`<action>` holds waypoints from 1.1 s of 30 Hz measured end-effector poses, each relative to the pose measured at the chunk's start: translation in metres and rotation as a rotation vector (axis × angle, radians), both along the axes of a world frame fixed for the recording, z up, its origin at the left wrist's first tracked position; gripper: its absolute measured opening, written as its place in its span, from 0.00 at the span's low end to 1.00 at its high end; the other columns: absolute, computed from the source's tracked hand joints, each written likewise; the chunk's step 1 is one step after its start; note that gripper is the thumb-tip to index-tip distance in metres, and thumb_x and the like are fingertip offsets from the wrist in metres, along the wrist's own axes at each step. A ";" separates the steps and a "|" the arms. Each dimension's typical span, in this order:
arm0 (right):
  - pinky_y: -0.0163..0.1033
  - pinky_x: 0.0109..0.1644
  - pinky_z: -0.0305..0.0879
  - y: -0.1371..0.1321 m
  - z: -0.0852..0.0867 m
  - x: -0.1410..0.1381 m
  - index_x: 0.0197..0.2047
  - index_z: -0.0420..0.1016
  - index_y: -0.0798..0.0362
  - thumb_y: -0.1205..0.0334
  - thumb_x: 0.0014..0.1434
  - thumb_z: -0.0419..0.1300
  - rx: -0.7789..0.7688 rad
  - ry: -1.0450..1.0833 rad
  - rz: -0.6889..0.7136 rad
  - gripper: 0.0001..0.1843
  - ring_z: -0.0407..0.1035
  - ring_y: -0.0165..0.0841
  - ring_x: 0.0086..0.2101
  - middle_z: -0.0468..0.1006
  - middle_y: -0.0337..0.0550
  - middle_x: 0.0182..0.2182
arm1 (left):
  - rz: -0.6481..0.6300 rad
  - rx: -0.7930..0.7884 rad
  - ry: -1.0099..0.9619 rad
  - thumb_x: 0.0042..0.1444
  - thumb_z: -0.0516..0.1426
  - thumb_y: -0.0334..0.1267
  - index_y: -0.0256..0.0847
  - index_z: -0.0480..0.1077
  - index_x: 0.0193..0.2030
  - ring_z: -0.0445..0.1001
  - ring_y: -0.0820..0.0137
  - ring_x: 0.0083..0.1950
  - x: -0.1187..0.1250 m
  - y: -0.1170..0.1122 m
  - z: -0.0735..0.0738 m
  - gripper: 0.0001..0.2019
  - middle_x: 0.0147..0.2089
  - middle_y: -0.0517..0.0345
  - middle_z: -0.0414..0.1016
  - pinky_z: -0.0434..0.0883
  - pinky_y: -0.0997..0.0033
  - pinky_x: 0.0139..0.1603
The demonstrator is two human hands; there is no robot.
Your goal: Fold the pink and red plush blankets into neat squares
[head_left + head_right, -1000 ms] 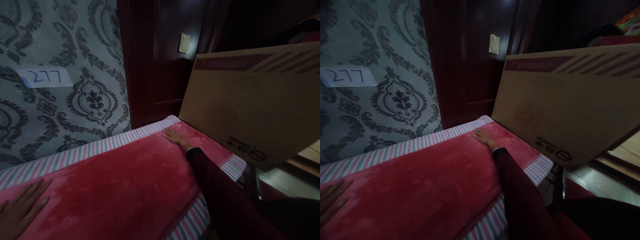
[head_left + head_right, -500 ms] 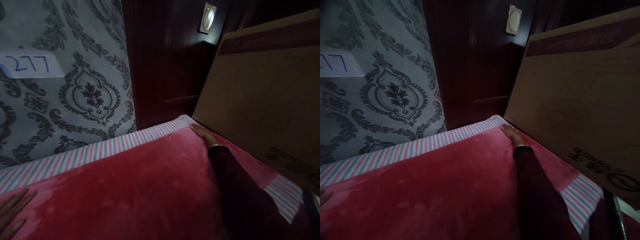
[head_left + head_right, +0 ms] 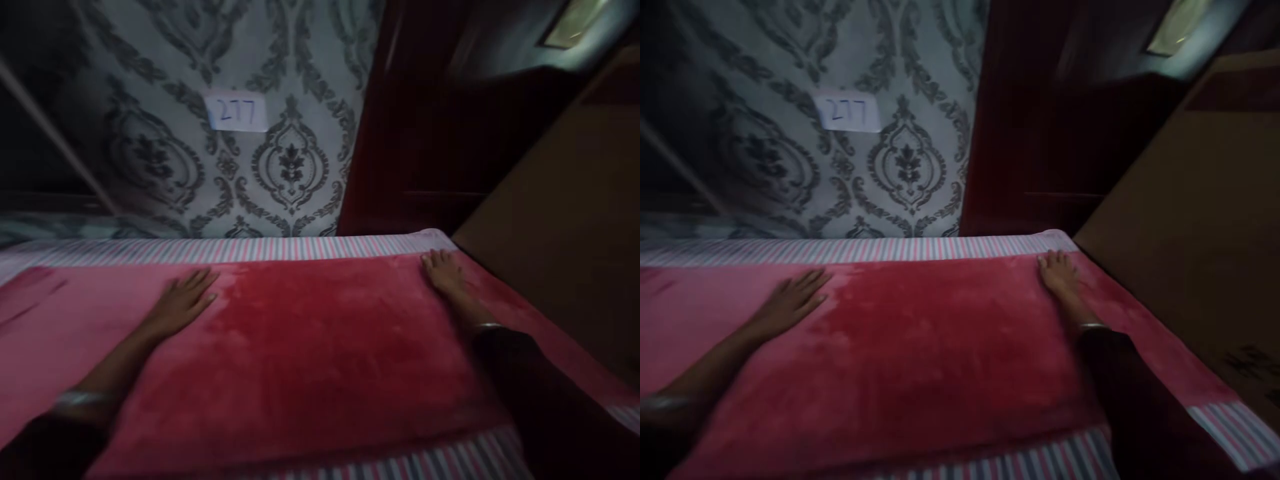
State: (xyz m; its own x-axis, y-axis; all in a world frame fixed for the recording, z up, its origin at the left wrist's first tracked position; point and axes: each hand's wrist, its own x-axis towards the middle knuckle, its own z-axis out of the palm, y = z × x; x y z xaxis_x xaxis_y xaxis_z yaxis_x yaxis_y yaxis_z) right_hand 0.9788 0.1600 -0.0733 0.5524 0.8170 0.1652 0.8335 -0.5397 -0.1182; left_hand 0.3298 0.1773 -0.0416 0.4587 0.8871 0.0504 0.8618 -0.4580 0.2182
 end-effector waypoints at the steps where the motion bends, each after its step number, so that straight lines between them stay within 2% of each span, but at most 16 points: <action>1: 0.68 0.67 0.54 0.002 -0.003 -0.030 0.73 0.56 0.61 0.50 0.73 0.34 0.013 -0.003 0.092 0.35 0.47 0.53 0.71 0.53 0.64 0.73 | -0.037 -0.018 -0.073 0.70 0.29 0.41 0.49 0.44 0.78 0.58 0.68 0.74 0.001 -0.013 0.008 0.31 0.75 0.55 0.60 0.58 0.53 0.73; 3: 0.63 0.71 0.50 0.006 -0.006 -0.102 0.74 0.55 0.57 0.49 0.73 0.37 0.013 0.034 0.310 0.34 0.46 0.49 0.72 0.52 0.58 0.74 | -0.086 -0.045 -0.103 0.70 0.28 0.39 0.50 0.41 0.79 0.56 0.70 0.75 0.004 -0.027 0.016 0.31 0.76 0.55 0.59 0.56 0.53 0.73; 4: 0.61 0.72 0.48 0.007 -0.005 -0.142 0.74 0.56 0.54 0.48 0.73 0.39 0.010 0.051 0.435 0.34 0.45 0.47 0.72 0.53 0.55 0.74 | -0.092 -0.033 -0.111 0.70 0.28 0.38 0.51 0.42 0.79 0.55 0.71 0.76 0.005 -0.026 0.017 0.31 0.76 0.55 0.58 0.55 0.53 0.74; 6: 0.58 0.73 0.48 0.010 0.002 -0.225 0.75 0.56 0.49 0.45 0.72 0.40 0.006 0.086 0.649 0.33 0.45 0.46 0.72 0.52 0.50 0.74 | -0.083 -0.014 -0.061 0.70 0.31 0.41 0.50 0.43 0.78 0.52 0.69 0.77 0.006 -0.011 0.013 0.30 0.77 0.54 0.54 0.50 0.50 0.76; 9: 0.58 0.73 0.45 0.018 0.019 -0.334 0.77 0.50 0.48 0.43 0.73 0.42 -0.018 0.175 0.848 0.35 0.42 0.44 0.73 0.47 0.48 0.75 | 0.051 -0.026 0.070 0.71 0.37 0.47 0.46 0.49 0.77 0.48 0.60 0.79 0.010 0.023 0.001 0.30 0.78 0.49 0.50 0.45 0.41 0.75; 11: 0.58 0.74 0.43 0.027 0.027 -0.388 0.77 0.48 0.51 0.44 0.73 0.42 -0.029 0.220 0.897 0.35 0.41 0.43 0.73 0.46 0.49 0.76 | 0.095 -0.016 0.118 0.70 0.41 0.49 0.44 0.50 0.77 0.45 0.56 0.79 0.014 0.038 -0.005 0.31 0.79 0.48 0.47 0.44 0.39 0.75; 14: 0.62 0.73 0.42 0.038 0.030 -0.436 0.76 0.51 0.48 0.44 0.74 0.42 -0.038 0.216 0.914 0.34 0.43 0.45 0.73 0.48 0.47 0.75 | 0.099 0.016 0.137 0.70 0.43 0.50 0.43 0.52 0.77 0.44 0.55 0.80 0.017 0.045 -0.010 0.31 0.79 0.48 0.44 0.46 0.40 0.75; 16: 0.65 0.73 0.40 0.042 0.027 -0.447 0.76 0.53 0.46 0.42 0.73 0.43 -0.042 0.180 0.925 0.34 0.43 0.47 0.73 0.49 0.46 0.75 | 0.091 0.034 0.142 0.70 0.44 0.50 0.43 0.53 0.76 0.45 0.54 0.79 0.016 0.045 -0.011 0.31 0.79 0.46 0.46 0.47 0.40 0.75; 19: 0.61 0.74 0.38 0.043 0.021 -0.442 0.75 0.55 0.45 0.39 0.73 0.43 -0.049 0.153 0.914 0.34 0.41 0.46 0.73 0.49 0.43 0.75 | 0.076 0.049 0.160 0.70 0.44 0.49 0.42 0.54 0.76 0.47 0.53 0.79 0.014 0.046 -0.012 0.30 0.79 0.45 0.47 0.48 0.40 0.74; 22: 0.61 0.74 0.40 0.044 0.017 -0.411 0.76 0.54 0.45 0.40 0.73 0.42 -0.076 0.144 0.844 0.34 0.42 0.47 0.73 0.49 0.45 0.75 | 0.074 0.048 0.173 0.70 0.44 0.49 0.43 0.53 0.76 0.46 0.54 0.79 0.013 0.050 -0.014 0.30 0.79 0.46 0.46 0.49 0.40 0.74; 27: 0.61 0.73 0.40 0.043 0.019 -0.325 0.76 0.50 0.42 0.43 0.74 0.41 -0.170 0.071 0.643 0.32 0.40 0.45 0.73 0.46 0.44 0.76 | 0.076 0.053 0.169 0.70 0.43 0.49 0.43 0.53 0.76 0.46 0.53 0.79 0.014 0.054 -0.016 0.31 0.79 0.47 0.47 0.49 0.39 0.74; 29: 0.64 0.72 0.40 0.039 0.023 -0.299 0.76 0.51 0.43 0.44 0.74 0.40 -0.194 0.066 0.526 0.32 0.40 0.46 0.73 0.46 0.46 0.76 | 0.075 0.055 0.168 0.69 0.43 0.49 0.44 0.53 0.76 0.47 0.53 0.79 0.014 0.054 -0.016 0.31 0.79 0.47 0.47 0.49 0.39 0.74; 31: 0.67 0.71 0.40 0.031 0.025 -0.290 0.76 0.51 0.46 0.44 0.74 0.40 -0.167 0.065 0.410 0.33 0.38 0.48 0.73 0.44 0.50 0.76 | 0.067 0.055 0.161 0.69 0.42 0.49 0.43 0.53 0.76 0.47 0.52 0.79 0.014 0.055 -0.015 0.31 0.79 0.46 0.47 0.49 0.38 0.74; 33: 0.68 0.71 0.39 0.019 0.025 -0.298 0.77 0.50 0.47 0.44 0.74 0.42 -0.105 0.062 0.429 0.34 0.37 0.49 0.74 0.43 0.52 0.76 | 0.056 0.060 0.154 0.69 0.41 0.49 0.40 0.53 0.76 0.47 0.51 0.79 0.012 0.056 -0.015 0.32 0.79 0.44 0.47 0.49 0.36 0.73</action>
State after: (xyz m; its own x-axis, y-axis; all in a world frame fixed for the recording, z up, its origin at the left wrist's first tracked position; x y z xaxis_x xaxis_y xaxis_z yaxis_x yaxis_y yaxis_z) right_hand 0.6806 0.1794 -0.0480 0.1664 0.9850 0.0463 0.9777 -0.1587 -0.1377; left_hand 0.3423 0.2335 -0.0567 0.4148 0.9092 0.0367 0.9075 -0.4163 0.0556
